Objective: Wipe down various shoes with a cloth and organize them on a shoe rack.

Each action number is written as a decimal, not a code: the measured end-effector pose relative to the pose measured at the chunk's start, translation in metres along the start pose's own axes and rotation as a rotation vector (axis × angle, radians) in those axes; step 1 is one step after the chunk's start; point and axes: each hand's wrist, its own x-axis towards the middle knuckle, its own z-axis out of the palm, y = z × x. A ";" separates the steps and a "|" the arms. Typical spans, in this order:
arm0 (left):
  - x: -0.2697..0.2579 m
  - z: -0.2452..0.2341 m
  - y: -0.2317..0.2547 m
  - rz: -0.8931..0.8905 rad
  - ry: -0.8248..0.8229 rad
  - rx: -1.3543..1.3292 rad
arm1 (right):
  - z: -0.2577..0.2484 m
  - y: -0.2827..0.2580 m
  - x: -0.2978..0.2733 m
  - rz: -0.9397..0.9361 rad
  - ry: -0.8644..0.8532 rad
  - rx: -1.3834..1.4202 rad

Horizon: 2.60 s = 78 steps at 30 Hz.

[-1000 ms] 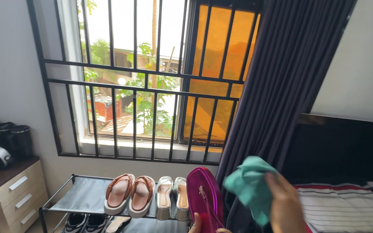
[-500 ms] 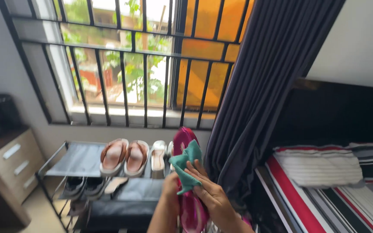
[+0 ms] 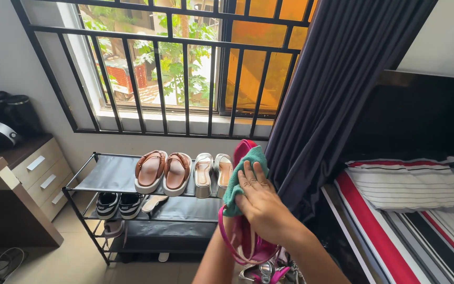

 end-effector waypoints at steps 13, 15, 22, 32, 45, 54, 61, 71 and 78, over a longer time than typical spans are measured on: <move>0.050 -0.065 0.028 0.032 0.195 -0.015 | 0.031 0.027 -0.051 -0.079 0.399 0.334; 0.040 0.009 0.035 -0.019 0.111 0.072 | 0.014 0.034 -0.043 0.005 0.498 0.470; -0.089 0.188 0.058 0.092 0.251 0.144 | 0.008 0.072 -0.035 0.445 0.642 1.439; -0.095 0.171 0.086 0.185 0.239 0.355 | -0.036 0.098 -0.080 0.538 0.647 1.186; -0.085 0.167 0.043 -0.229 0.001 -0.214 | -0.002 -0.010 -0.034 0.227 0.187 0.491; -0.061 0.127 0.054 -0.164 -0.274 -0.045 | 0.043 0.033 -0.049 -0.109 0.267 0.219; -0.045 0.115 0.029 0.028 -0.093 0.179 | 0.042 0.037 -0.032 0.177 0.283 0.569; -0.070 0.135 0.037 0.298 0.216 0.497 | 0.019 -0.003 -0.057 -0.464 0.477 -0.561; -0.098 0.158 -0.002 0.108 0.011 0.338 | -0.004 0.039 0.020 -0.561 0.626 -0.557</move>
